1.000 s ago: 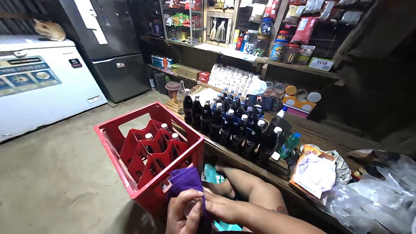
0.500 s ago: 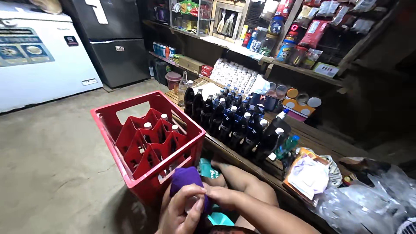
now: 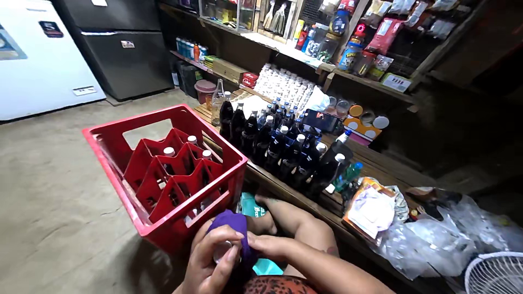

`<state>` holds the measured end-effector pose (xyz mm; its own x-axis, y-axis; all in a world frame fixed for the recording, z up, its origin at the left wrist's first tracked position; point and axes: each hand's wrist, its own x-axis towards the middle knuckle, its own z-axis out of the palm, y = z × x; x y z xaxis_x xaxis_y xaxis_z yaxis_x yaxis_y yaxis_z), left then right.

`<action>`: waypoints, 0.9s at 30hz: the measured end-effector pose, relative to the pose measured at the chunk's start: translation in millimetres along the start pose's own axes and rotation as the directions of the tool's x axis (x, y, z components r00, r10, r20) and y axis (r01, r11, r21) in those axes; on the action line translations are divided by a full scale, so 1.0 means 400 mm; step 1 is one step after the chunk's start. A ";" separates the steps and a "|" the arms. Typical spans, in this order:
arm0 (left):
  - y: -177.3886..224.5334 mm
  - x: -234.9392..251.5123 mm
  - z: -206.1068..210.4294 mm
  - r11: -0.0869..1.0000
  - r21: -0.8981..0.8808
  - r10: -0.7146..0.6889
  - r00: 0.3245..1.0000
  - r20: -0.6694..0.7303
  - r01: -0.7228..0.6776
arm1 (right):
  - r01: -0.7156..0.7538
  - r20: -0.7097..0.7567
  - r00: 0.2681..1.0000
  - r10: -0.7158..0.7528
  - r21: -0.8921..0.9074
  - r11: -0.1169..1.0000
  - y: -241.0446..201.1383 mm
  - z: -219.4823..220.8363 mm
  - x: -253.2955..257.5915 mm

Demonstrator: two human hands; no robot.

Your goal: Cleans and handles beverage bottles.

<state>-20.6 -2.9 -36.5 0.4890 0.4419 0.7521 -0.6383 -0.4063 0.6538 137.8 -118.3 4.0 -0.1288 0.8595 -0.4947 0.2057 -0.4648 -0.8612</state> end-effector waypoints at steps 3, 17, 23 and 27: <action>0.007 0.008 -0.003 0.997 -0.072 -0.022 1.000 -0.008 0.022 | 0.319 0.096 0.947 -0.308 -0.133 0.938 0.072 -0.025 0.065; -0.006 -0.007 0.004 0.999 -0.027 0.032 0.998 0.059 -0.030 | -0.090 -0.127 0.988 0.084 -0.039 0.995 -0.121 0.027 -0.050; 0.002 -0.005 0.022 1.000 -0.024 0.010 0.996 0.088 -0.008 | 0.563 0.073 0.826 -0.559 -0.158 0.811 0.063 -0.042 0.079; 0.002 -0.007 0.031 1.000 -0.023 0.024 0.989 0.143 -0.021 | 0.267 -0.004 0.964 -0.267 -0.017 0.964 0.064 -0.024 0.082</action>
<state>-15.2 -14.3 -37.2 0.5537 0.3131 0.7716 -0.6620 -0.3966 0.6360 148.3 -100.1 -33.0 -0.1752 0.9532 -0.2465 0.1803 -0.2151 -0.9598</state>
